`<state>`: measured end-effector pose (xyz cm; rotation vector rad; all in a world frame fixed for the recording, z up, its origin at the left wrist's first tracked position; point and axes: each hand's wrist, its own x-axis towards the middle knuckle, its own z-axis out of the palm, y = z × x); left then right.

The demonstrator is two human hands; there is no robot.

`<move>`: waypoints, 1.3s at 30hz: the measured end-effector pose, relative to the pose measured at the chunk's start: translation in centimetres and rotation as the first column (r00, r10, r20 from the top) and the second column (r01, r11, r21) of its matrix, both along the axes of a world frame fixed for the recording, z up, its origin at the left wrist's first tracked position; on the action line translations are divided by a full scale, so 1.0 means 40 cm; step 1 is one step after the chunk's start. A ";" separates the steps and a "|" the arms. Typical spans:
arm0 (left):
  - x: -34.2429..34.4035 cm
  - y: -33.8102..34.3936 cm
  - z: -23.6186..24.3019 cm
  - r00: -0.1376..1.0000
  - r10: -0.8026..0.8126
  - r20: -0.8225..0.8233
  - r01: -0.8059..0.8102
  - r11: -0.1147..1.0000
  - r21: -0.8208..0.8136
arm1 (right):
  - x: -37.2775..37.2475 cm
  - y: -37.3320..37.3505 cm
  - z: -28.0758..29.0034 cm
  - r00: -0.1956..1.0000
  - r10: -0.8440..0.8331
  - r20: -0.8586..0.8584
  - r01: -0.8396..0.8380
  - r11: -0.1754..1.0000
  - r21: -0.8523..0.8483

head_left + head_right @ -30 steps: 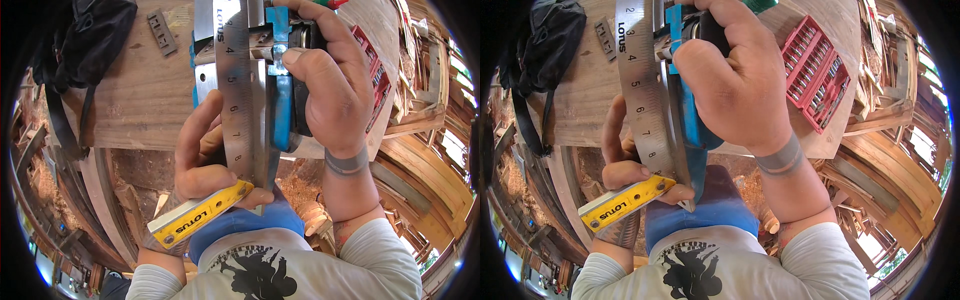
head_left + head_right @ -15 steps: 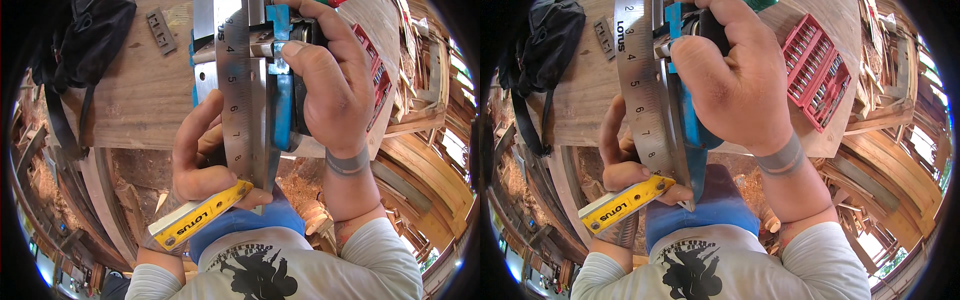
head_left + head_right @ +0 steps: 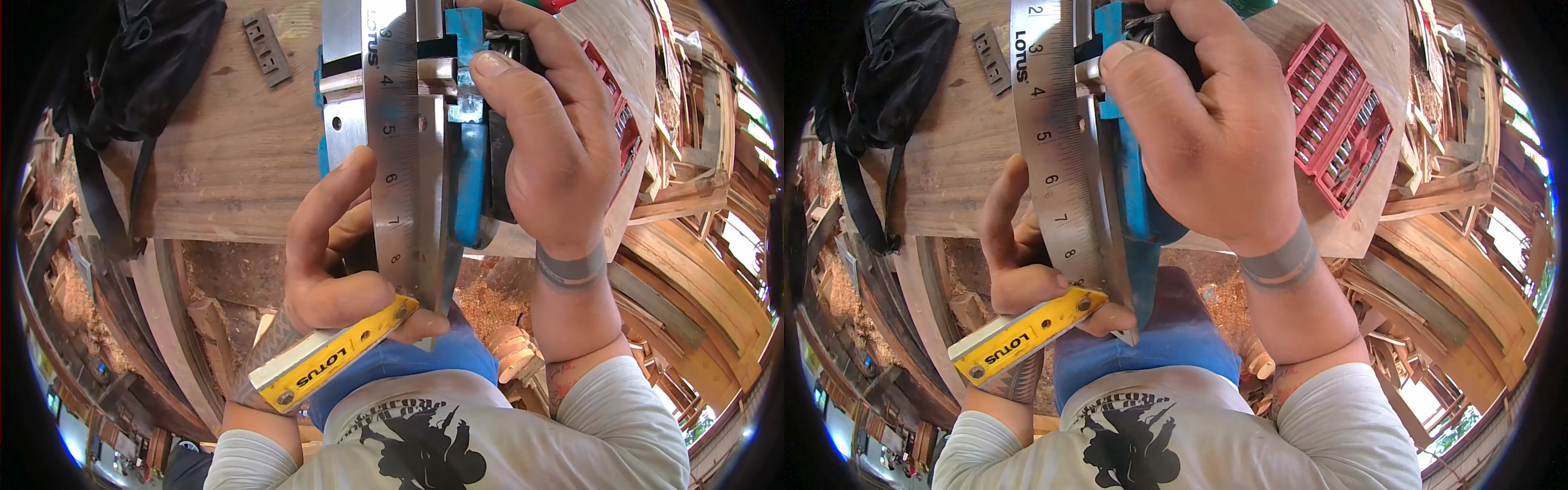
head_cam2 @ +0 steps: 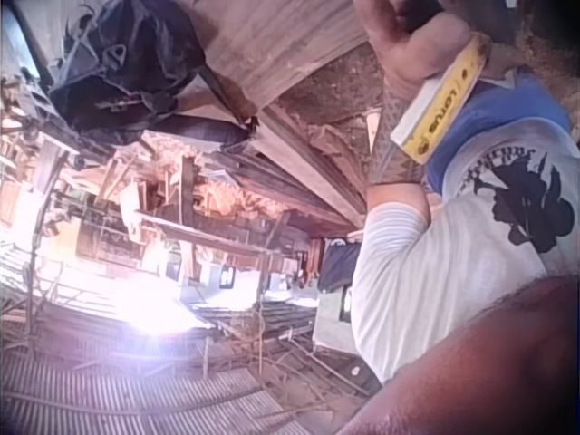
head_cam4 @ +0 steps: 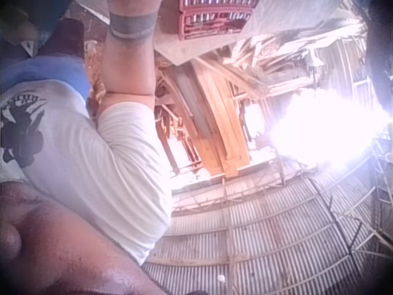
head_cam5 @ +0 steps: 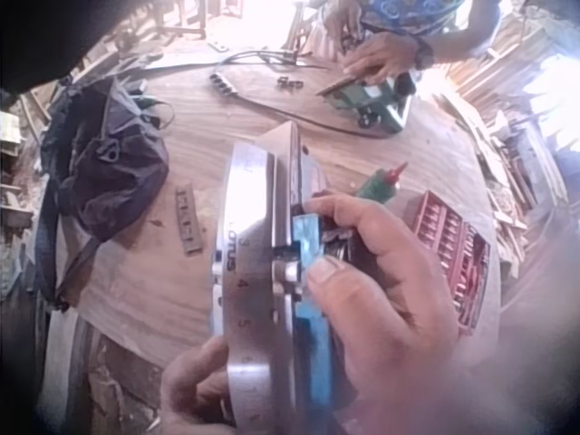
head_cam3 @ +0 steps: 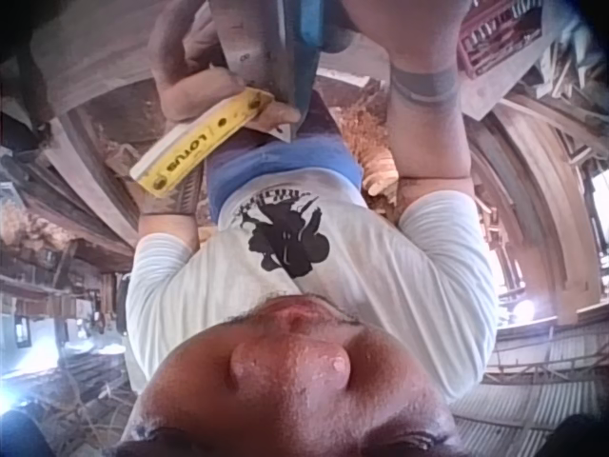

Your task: The person uses a metal square to check the alignment of an electric planer and adjusts its components by hand on a workbench.

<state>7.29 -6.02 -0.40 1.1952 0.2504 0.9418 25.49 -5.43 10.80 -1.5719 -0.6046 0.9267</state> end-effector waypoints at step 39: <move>-0.021 0.012 0.021 0.991 -0.107 -0.085 0.097 0.989 -0.110 | -0.009 -0.006 -0.021 0.988 -0.110 0.109 0.109 0.994 0.018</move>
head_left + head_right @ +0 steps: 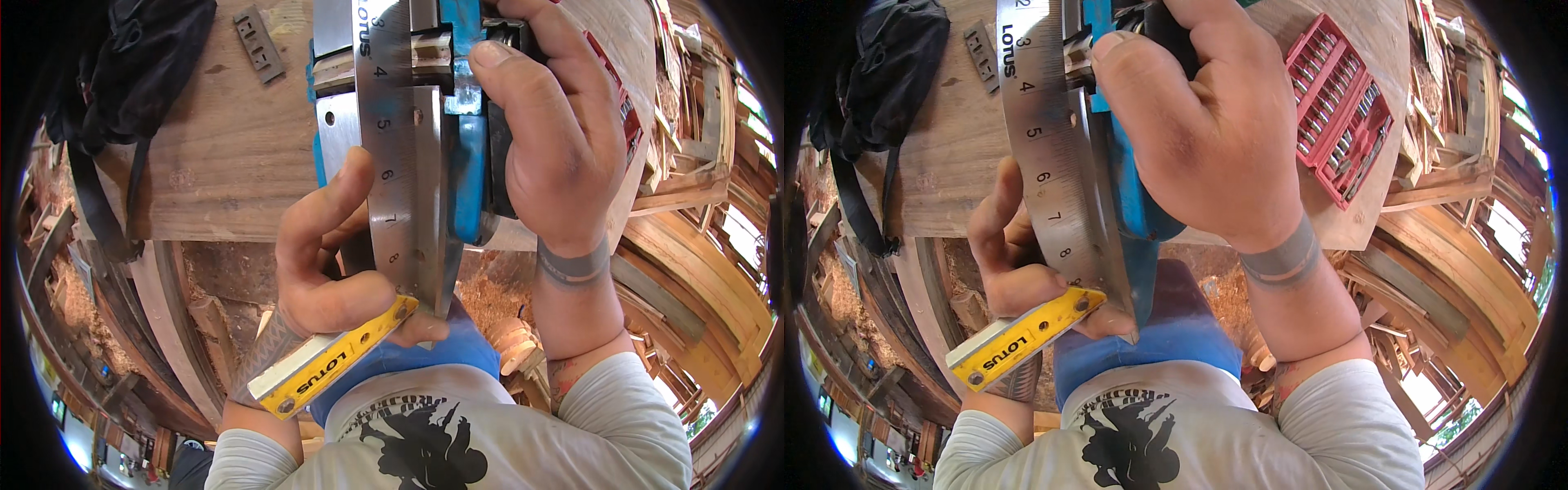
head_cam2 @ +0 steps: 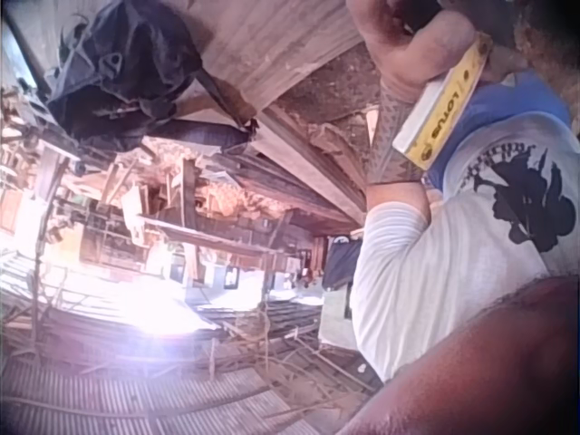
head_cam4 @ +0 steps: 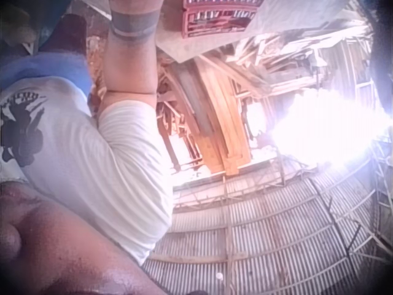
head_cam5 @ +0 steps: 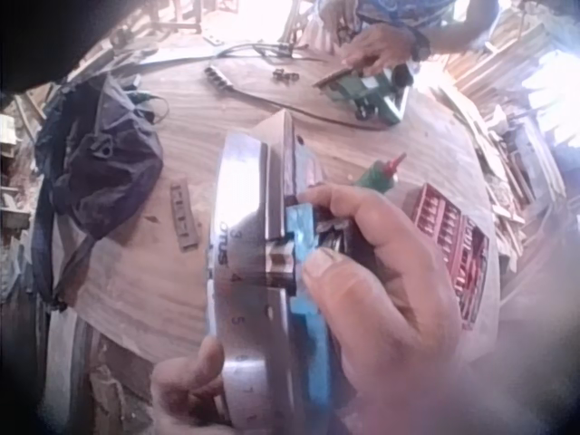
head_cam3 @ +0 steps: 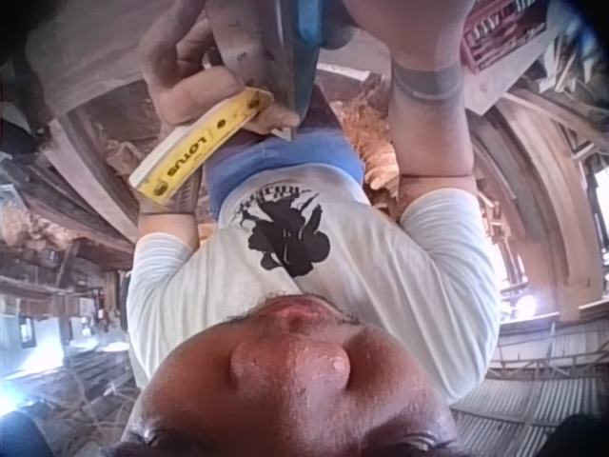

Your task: The person uses a metal square to check the alignment of an electric planer and adjusts its components by hand on a workbench.

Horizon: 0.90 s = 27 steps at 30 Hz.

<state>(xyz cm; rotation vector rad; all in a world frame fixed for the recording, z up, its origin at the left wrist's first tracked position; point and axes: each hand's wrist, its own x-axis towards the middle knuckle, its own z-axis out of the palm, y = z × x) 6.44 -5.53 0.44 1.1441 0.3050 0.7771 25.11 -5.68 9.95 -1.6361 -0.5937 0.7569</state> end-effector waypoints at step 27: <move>-0.002 0.002 -0.012 0.999 0.006 -0.031 -0.003 0.997 0.081 | 0.027 -0.012 -0.015 0.981 0.102 -0.163 -0.082 0.989 0.125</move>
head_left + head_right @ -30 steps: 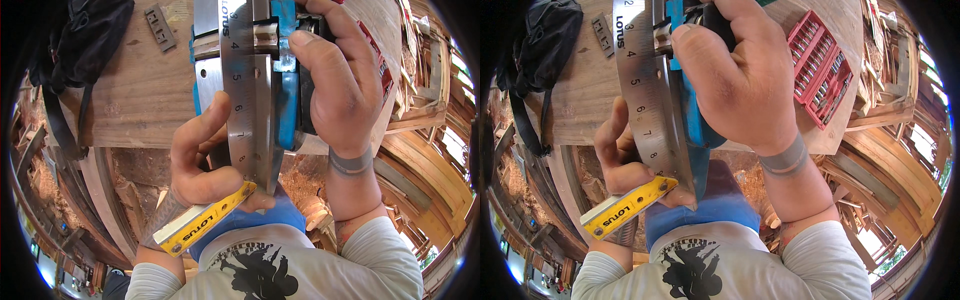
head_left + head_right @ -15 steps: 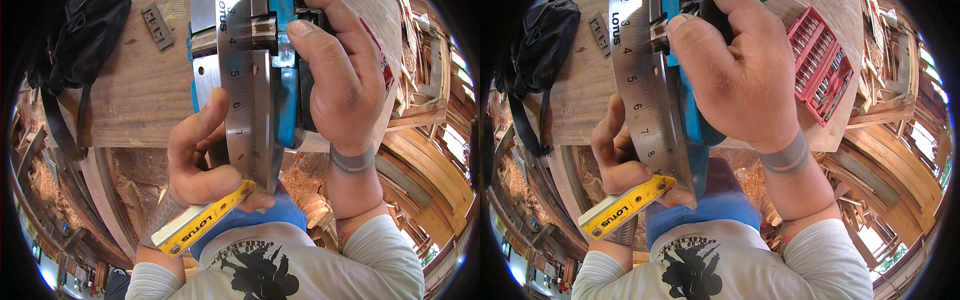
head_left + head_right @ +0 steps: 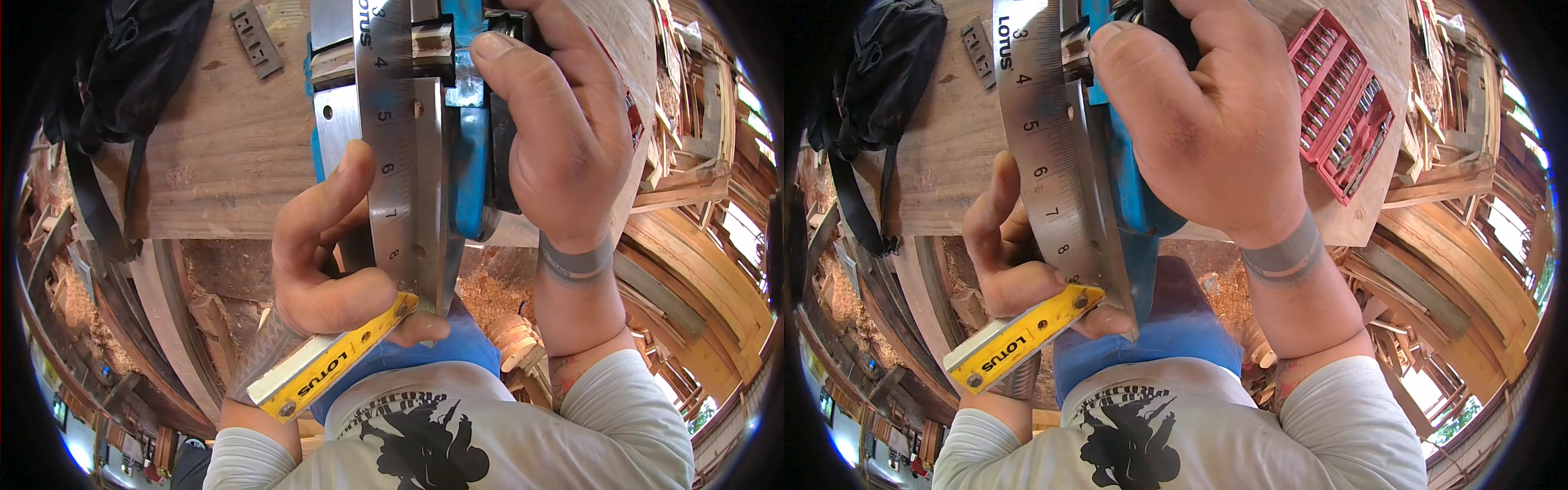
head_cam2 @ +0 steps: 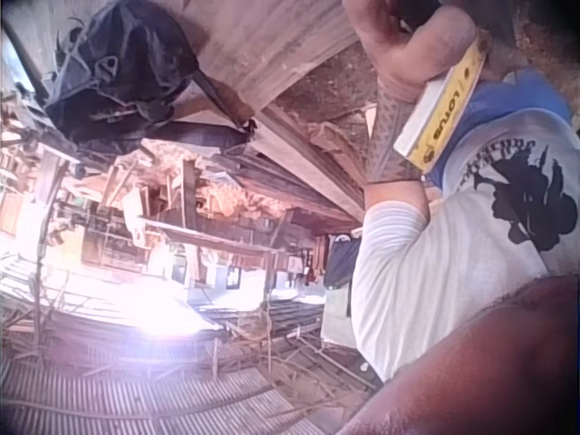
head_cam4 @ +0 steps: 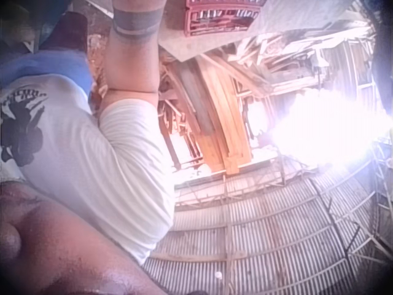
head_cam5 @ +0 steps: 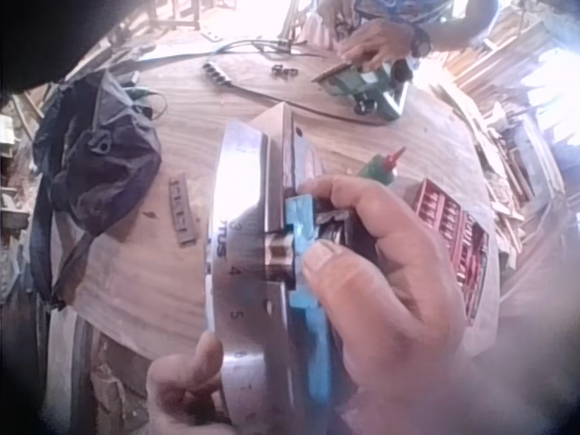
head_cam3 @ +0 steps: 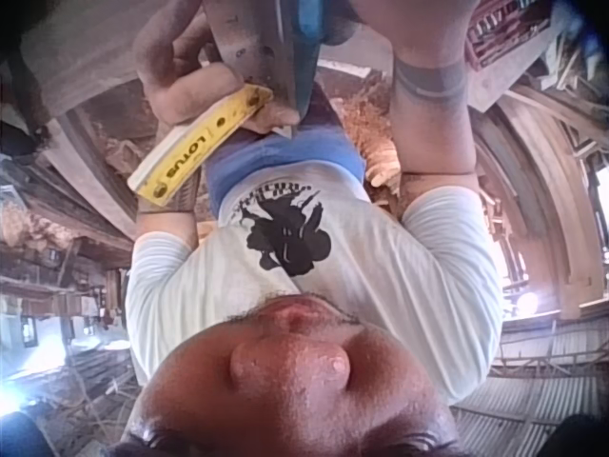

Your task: The person uses a metal square to check the alignment of an electric planer and adjusts its components by hand on a workbench.

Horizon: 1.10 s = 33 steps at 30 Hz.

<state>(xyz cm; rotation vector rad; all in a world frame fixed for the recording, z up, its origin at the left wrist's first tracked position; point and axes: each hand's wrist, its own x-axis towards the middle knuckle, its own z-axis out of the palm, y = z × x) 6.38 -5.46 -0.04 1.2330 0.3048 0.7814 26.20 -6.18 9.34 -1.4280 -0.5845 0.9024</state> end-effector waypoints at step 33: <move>-0.001 0.007 -0.004 0.999 0.030 -0.032 -0.027 0.994 0.108 | -0.018 0.015 -0.007 0.996 -0.048 0.079 0.052 0.997 -0.056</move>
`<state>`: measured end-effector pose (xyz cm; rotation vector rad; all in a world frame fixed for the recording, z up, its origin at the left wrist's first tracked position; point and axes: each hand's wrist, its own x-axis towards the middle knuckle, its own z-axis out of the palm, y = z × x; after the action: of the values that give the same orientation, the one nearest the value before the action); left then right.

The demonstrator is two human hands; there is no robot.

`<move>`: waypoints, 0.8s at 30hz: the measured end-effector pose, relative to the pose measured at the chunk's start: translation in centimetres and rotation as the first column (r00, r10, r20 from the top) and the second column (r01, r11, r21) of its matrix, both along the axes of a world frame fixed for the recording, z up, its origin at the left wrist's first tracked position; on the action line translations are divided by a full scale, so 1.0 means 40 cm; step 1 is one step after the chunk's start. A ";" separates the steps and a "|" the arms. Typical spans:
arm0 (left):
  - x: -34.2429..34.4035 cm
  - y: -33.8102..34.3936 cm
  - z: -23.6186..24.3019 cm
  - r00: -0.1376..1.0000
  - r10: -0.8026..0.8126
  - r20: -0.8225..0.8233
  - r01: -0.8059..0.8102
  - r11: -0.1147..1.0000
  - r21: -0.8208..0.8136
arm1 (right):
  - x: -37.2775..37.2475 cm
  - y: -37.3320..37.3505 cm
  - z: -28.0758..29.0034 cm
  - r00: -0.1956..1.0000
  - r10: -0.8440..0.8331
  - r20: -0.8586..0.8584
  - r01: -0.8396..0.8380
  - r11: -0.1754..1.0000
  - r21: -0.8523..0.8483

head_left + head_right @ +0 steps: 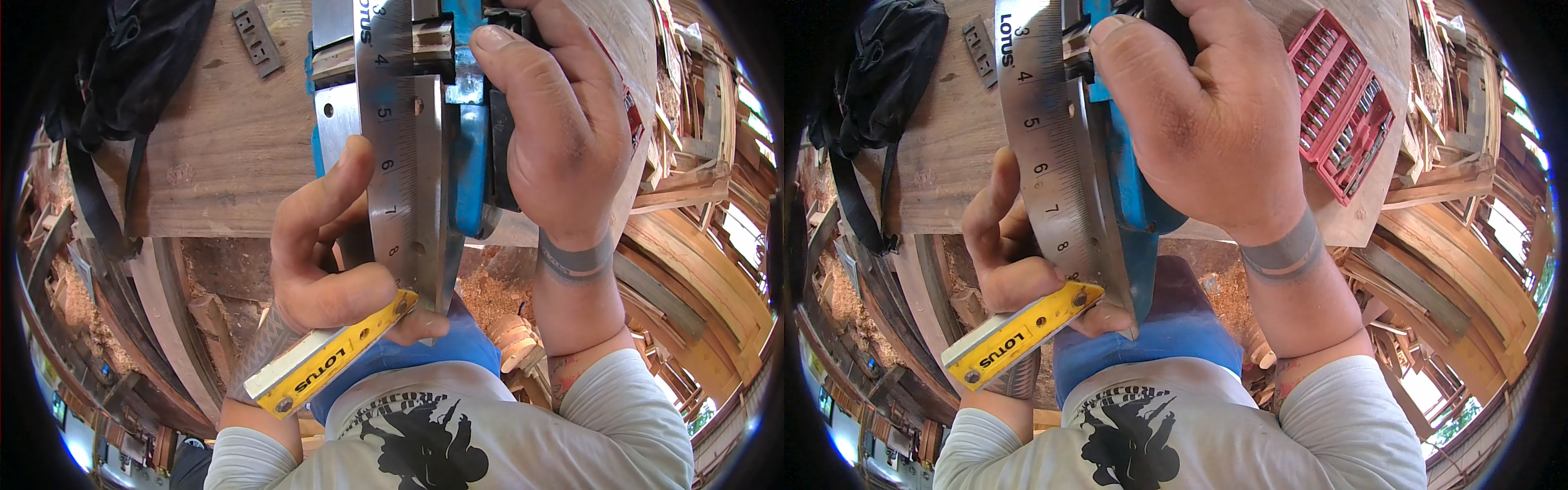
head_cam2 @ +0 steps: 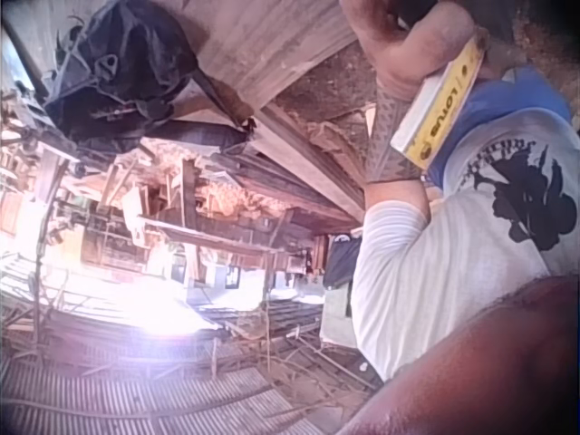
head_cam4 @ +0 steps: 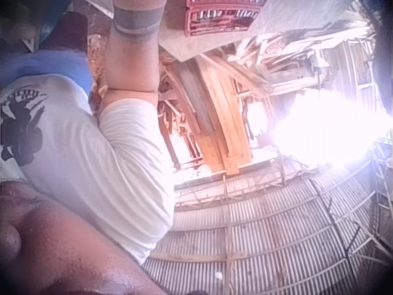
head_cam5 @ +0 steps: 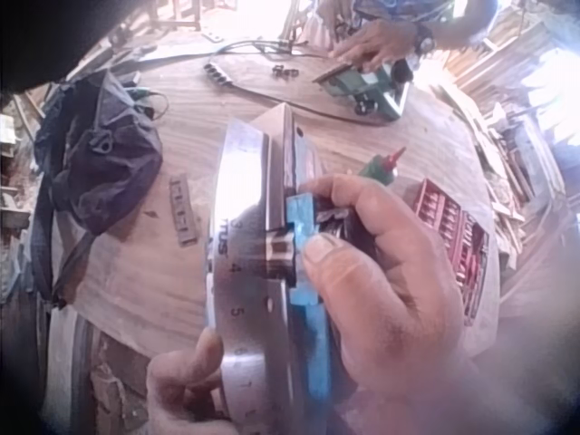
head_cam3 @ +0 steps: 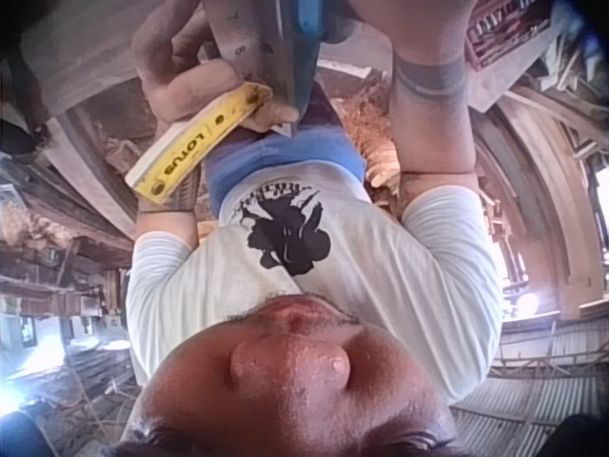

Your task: The person uses a metal square to check the alignment of an electric planer and adjusts its components by hand on a workbench.

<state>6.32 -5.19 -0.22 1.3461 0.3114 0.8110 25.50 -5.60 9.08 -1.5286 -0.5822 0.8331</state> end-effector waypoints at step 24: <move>-0.006 0.004 0.000 0.999 0.016 -0.027 -0.015 0.999 0.051 | 0.016 -0.004 0.016 0.996 0.085 -0.031 -0.086 0.996 -0.020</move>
<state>6.09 -5.04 -0.23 1.4047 0.3254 0.8183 26.14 -5.77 9.71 -1.5164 -0.6216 0.9293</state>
